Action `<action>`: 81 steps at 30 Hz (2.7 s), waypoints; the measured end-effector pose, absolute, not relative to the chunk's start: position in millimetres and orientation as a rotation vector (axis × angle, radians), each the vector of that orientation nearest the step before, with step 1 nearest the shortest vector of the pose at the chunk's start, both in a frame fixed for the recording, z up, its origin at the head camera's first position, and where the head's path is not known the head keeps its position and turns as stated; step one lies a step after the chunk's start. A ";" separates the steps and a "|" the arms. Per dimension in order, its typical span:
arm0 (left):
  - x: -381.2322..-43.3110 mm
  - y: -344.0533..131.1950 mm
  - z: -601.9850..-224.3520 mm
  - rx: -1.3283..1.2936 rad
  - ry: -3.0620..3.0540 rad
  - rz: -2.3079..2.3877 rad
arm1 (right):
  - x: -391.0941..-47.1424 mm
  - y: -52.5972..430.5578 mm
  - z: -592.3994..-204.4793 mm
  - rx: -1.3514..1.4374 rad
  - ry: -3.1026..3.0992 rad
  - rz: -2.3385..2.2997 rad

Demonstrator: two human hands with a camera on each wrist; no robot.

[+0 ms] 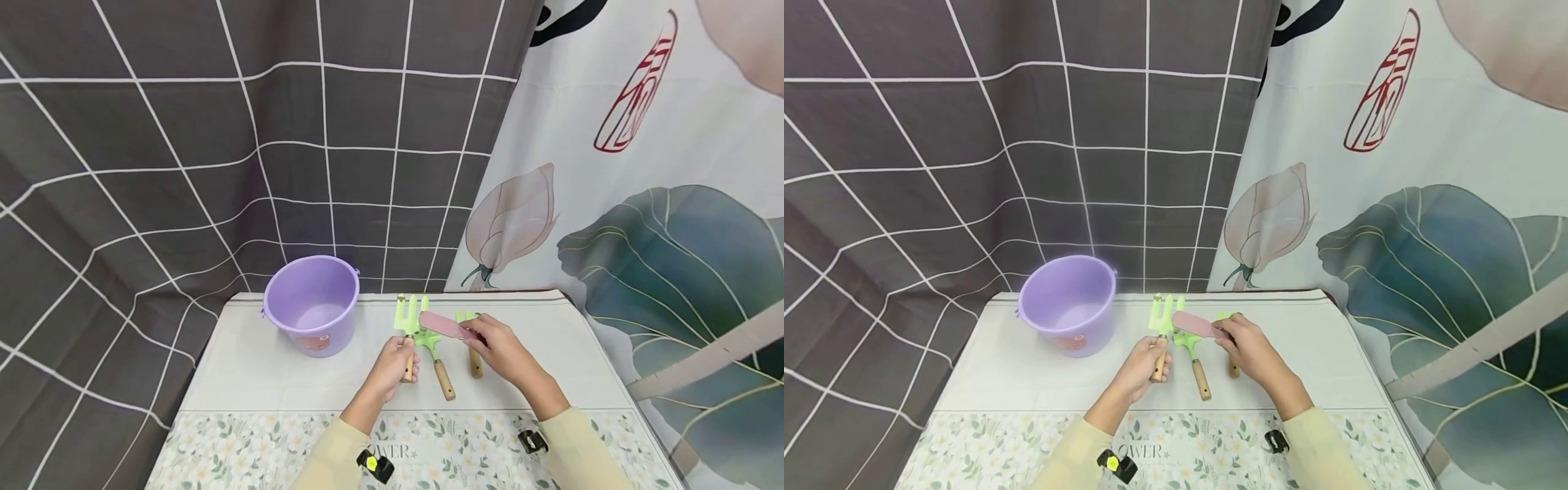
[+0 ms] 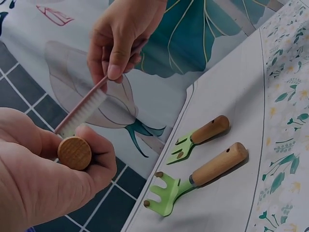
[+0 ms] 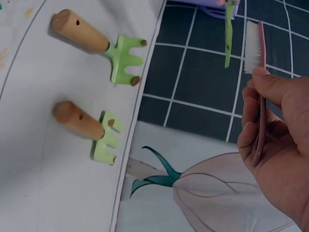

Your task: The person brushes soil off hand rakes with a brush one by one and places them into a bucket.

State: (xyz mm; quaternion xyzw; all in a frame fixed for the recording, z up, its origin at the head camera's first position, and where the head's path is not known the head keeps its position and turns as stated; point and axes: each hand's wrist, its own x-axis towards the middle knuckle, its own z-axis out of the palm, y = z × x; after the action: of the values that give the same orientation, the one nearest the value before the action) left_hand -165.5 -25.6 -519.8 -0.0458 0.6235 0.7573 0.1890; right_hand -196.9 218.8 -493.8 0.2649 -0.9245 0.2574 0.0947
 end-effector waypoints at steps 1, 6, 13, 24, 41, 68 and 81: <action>-165.7 -25.5 -519.8 -0.129 1.754 2.129 | -197.7 217.5 -493.2 0.794 -2.749 0.758; -165.6 -25.5 -519.5 -0.128 1.747 2.142 | -201.8 211.0 -489.8 0.832 -2.780 0.758; -162.5 -25.0 -517.9 -0.115 1.752 2.157 | -207.2 205.2 -487.3 0.863 -2.810 0.754; -163.0 -20.7 -517.9 -0.110 1.729 2.169 | -213.2 203.2 -488.0 0.865 -2.811 0.711; -155.1 -20.7 -513.8 -0.068 1.730 2.195 | -224.1 200.8 -494.3 0.824 -2.838 0.694; -156.1 -18.2 -517.8 -0.159 1.719 2.159 | -234.4 205.1 -486.1 0.686 -2.857 0.725; -154.9 -18.9 -518.6 -0.159 1.720 2.163 | -216.8 194.6 -497.6 0.902 -2.795 0.643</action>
State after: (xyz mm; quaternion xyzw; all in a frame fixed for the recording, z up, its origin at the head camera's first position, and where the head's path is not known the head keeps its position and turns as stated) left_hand -154.9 -18.9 -518.6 -0.0565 0.6106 0.7678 0.1858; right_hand -216.8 194.6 -497.6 0.2992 -0.9276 0.2135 0.0673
